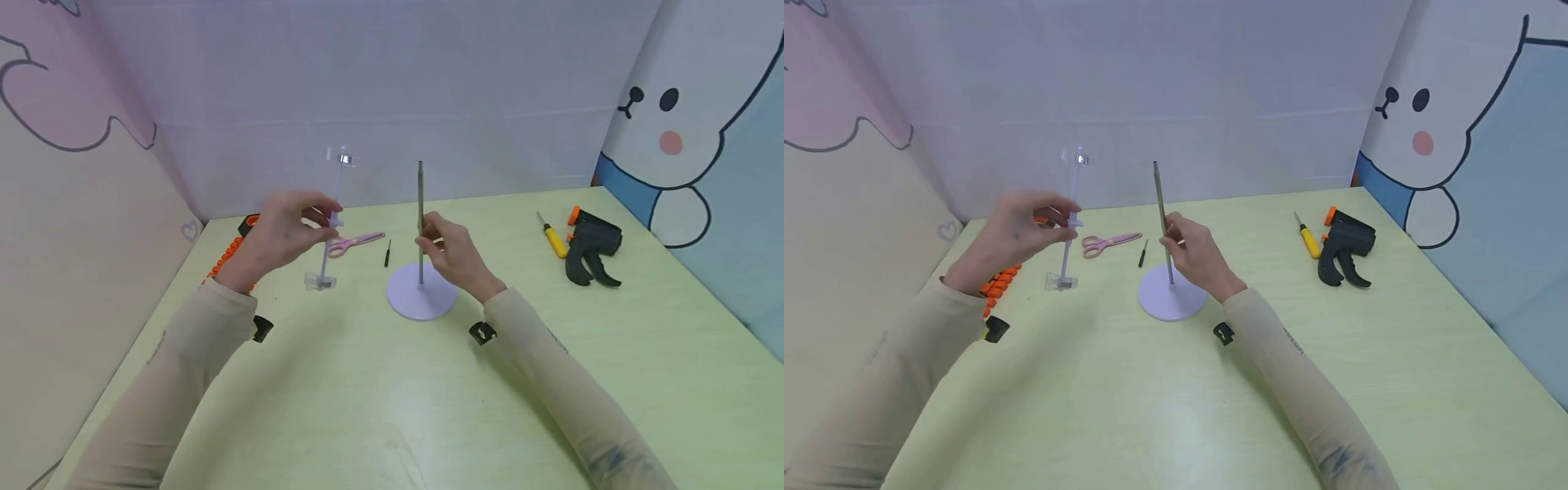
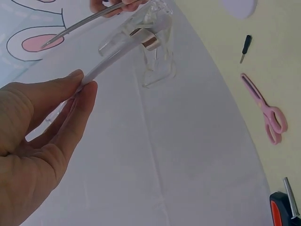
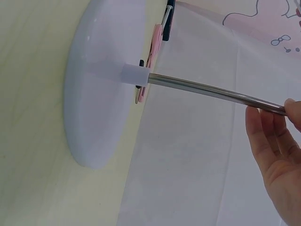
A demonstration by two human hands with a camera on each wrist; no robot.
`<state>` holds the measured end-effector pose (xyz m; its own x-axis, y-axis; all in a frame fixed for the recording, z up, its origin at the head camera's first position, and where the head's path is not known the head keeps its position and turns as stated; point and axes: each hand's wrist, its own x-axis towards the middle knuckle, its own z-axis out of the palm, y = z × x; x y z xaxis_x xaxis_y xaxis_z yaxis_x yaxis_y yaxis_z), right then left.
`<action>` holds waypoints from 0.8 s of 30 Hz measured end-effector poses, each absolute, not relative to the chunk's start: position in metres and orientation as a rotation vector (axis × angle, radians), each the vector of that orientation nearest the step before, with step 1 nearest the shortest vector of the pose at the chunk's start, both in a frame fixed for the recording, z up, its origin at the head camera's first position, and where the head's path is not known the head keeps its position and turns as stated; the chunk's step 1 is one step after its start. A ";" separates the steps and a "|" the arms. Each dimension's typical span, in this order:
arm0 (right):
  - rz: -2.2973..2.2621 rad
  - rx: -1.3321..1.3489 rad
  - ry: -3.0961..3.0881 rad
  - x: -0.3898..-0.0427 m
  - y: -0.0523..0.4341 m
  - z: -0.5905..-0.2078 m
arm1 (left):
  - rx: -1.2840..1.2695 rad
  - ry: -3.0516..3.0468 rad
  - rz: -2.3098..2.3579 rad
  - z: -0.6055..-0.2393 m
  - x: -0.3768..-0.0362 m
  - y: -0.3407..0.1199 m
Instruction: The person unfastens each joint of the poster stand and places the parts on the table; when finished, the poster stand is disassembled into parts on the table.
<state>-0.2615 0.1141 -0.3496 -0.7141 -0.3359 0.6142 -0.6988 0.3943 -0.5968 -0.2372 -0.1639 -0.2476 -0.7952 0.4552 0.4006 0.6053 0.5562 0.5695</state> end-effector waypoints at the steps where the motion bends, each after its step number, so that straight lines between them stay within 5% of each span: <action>1: 1.249 0.891 -2.262 -0.262 0.114 -0.350 | -0.886 -2.597 -1.062 -0.250 -0.237 -0.164; 24: 1.225 0.885 -2.276 -0.262 0.114 -0.350 | -0.709 -2.872 -1.100 -0.301 -0.242 -0.161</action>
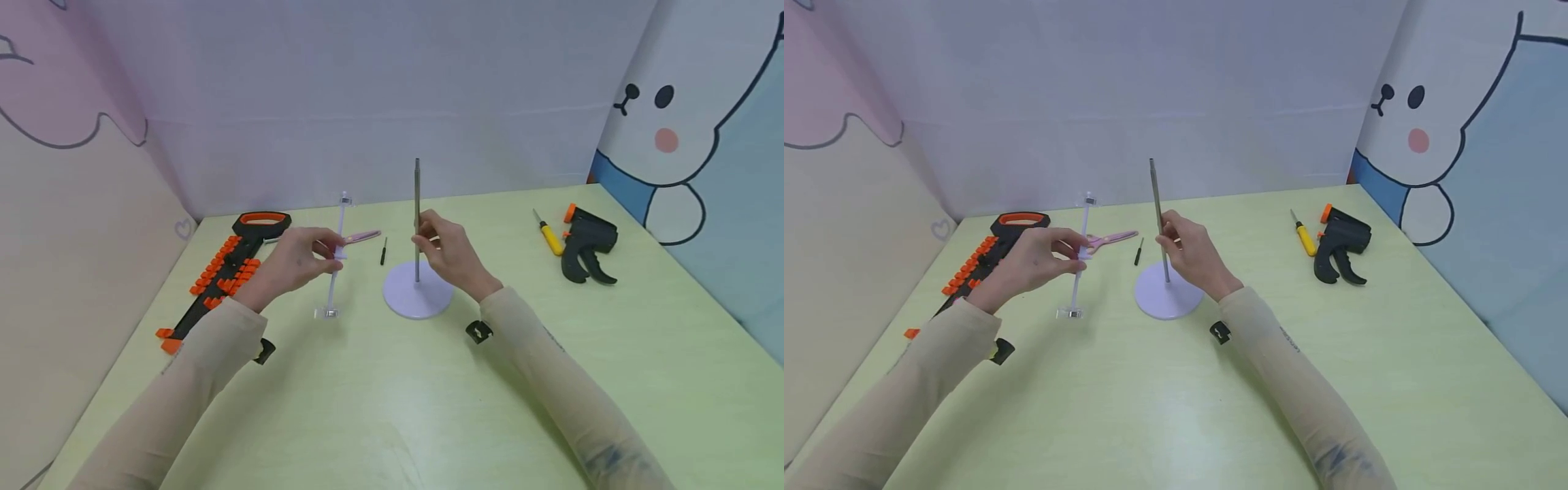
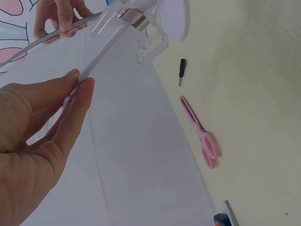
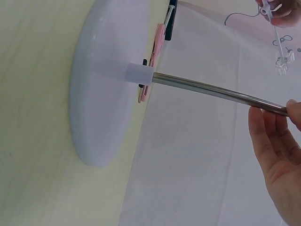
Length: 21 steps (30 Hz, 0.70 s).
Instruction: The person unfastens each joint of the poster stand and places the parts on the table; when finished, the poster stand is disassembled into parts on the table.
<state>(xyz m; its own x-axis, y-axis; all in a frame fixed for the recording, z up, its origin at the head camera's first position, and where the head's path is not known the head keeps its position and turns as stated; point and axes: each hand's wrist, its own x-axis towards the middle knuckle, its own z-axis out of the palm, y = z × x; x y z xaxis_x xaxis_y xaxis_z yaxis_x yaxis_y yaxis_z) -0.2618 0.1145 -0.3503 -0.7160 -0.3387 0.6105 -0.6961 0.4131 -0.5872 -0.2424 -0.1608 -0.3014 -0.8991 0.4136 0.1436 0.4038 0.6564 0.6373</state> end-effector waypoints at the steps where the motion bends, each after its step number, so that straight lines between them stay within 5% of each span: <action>1: 1.222 0.887 -2.273 -0.262 0.114 -0.350 | 0.694 2.840 1.087 -0.303 -0.242 -0.161; 21: 1.241 0.895 -2.267 -0.263 0.113 -0.351 | 0.502 2.733 1.095 -0.330 -0.247 -0.167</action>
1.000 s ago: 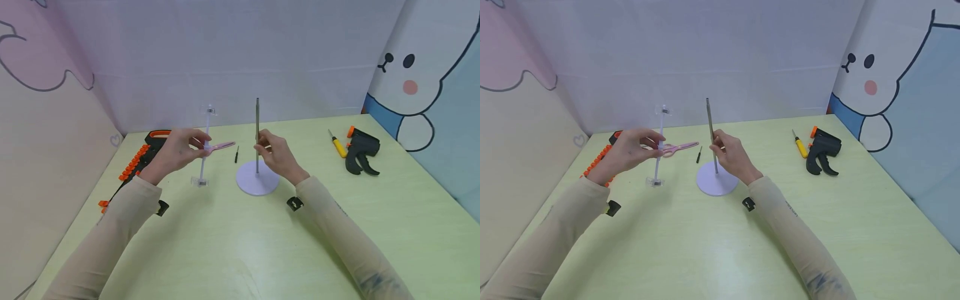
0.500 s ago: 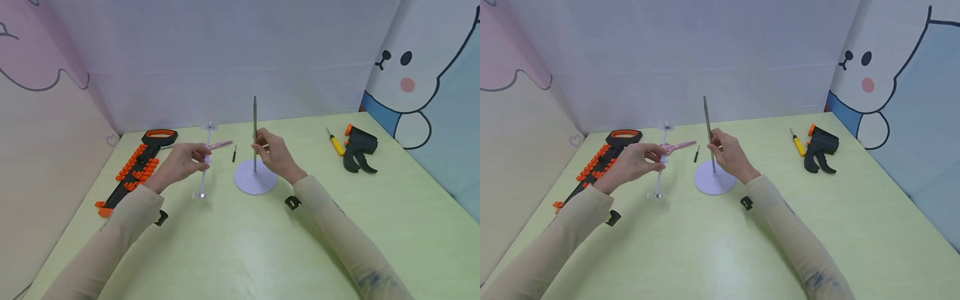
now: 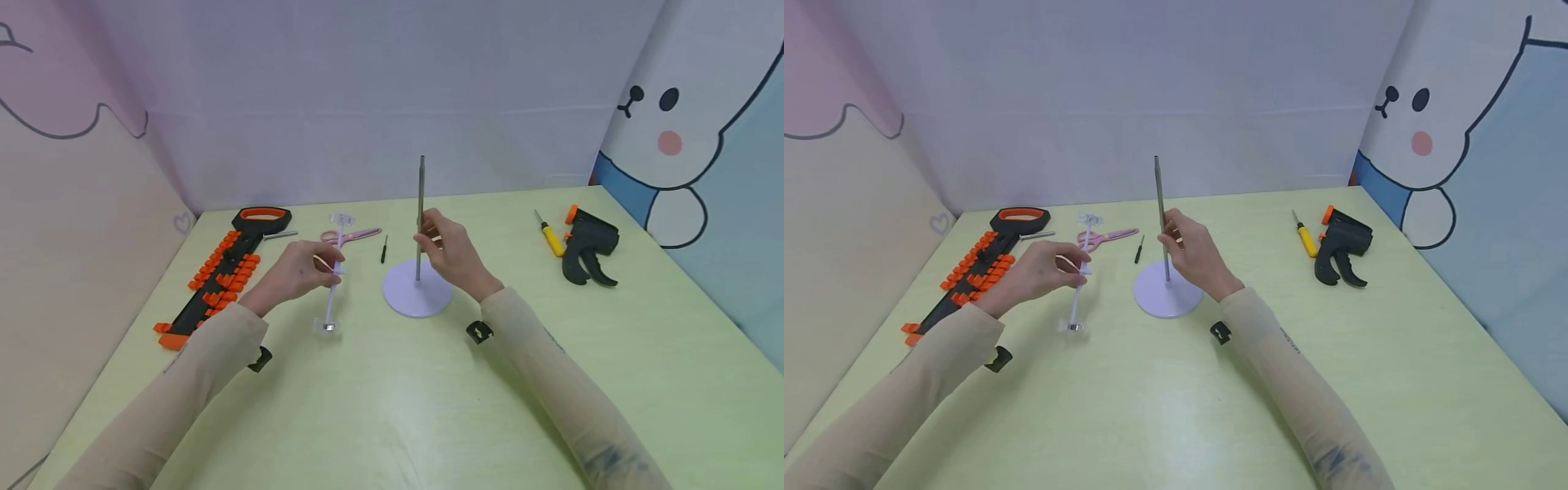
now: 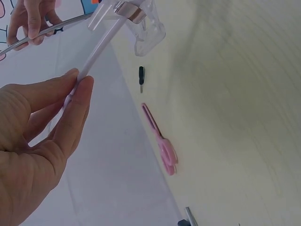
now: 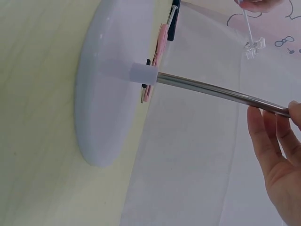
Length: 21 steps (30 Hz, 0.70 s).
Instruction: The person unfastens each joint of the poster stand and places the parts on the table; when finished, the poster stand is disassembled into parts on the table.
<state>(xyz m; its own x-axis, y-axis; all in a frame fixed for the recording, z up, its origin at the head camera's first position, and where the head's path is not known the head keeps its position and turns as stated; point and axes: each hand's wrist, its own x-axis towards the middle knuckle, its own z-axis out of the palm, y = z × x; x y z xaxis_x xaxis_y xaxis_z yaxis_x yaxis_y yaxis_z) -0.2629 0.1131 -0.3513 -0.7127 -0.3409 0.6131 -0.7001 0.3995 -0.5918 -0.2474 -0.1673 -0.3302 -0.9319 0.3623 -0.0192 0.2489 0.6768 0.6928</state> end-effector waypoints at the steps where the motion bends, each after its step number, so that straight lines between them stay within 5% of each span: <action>1: 1.254 0.898 -2.266 -0.263 0.113 -0.351 | 0.497 2.732 1.084 -0.331 -0.247 -0.167; 21: 1.287 0.909 -2.282 -0.263 0.114 -0.351 | 0.471 2.667 1.030 -0.350 -0.253 -0.171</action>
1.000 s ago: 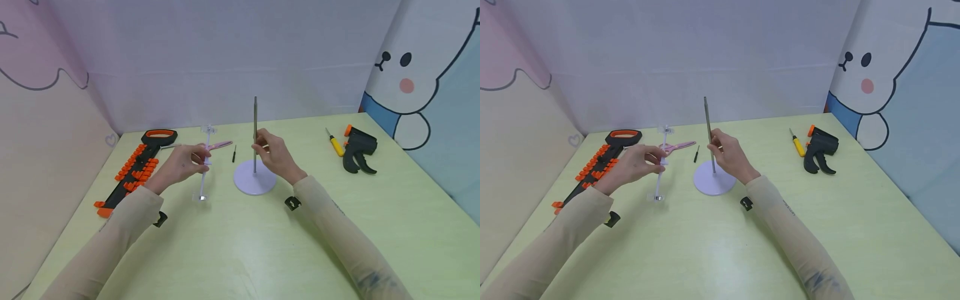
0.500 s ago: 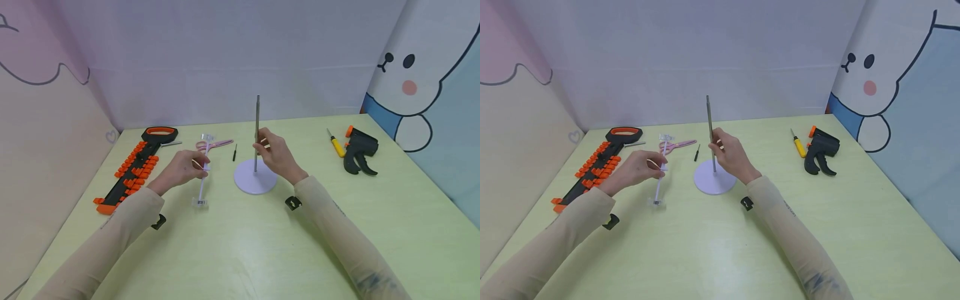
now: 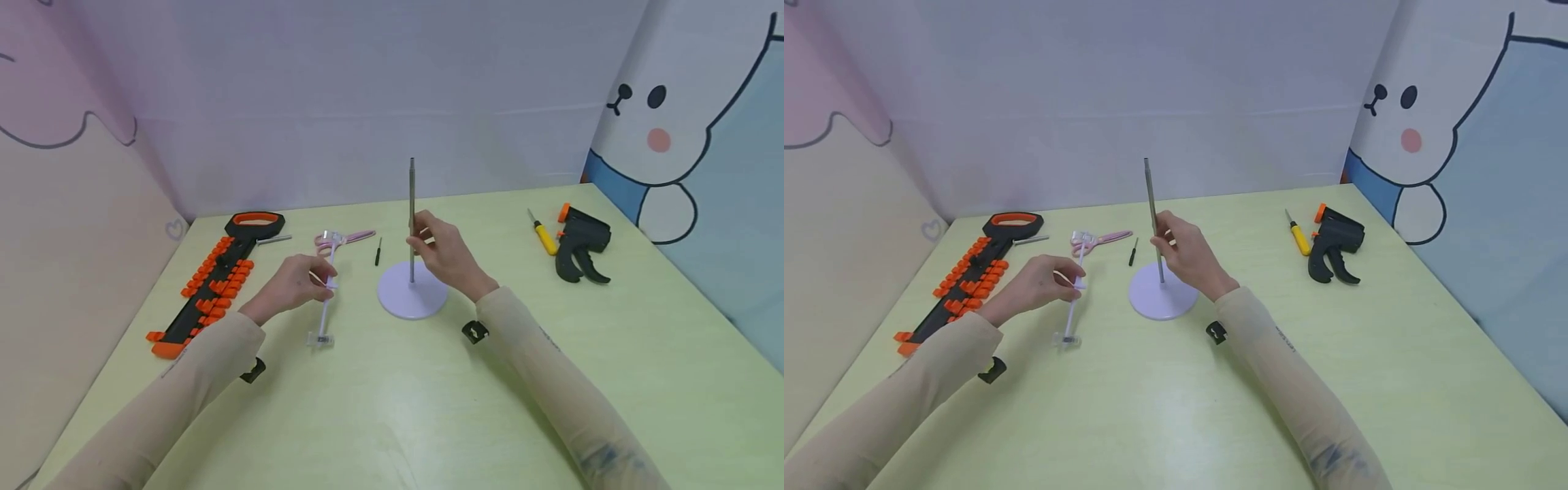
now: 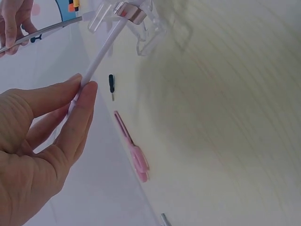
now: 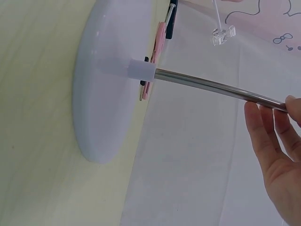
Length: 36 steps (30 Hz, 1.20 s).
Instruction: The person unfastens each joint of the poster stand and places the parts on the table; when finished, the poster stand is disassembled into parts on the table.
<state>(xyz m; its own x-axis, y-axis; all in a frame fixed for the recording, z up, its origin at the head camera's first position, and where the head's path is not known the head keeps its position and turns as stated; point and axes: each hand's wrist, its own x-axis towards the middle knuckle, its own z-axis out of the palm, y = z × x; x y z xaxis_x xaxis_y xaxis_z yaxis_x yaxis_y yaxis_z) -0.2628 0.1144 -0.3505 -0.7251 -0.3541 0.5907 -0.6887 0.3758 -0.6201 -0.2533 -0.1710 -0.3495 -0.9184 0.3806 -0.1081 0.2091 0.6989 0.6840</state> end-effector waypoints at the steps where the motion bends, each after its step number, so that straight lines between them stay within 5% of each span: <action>1: 1.289 0.907 -2.285 -0.263 0.114 -0.350 | 0.464 2.663 1.032 -0.350 -0.253 -0.172; 36: 1.248 0.937 -2.304 -0.264 0.114 -0.350 | 0.325 2.635 0.903 -0.372 -0.251 -0.181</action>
<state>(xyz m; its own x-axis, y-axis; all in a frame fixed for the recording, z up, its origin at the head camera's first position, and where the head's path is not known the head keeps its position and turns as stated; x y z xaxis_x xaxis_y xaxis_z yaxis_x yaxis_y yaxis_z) -0.2636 0.1143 -0.3499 -0.7170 -0.3823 0.5829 -0.6971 0.3914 -0.6007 -0.2512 -0.1806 -0.3719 -0.9176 0.3181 -0.2384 0.1049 0.7722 0.6266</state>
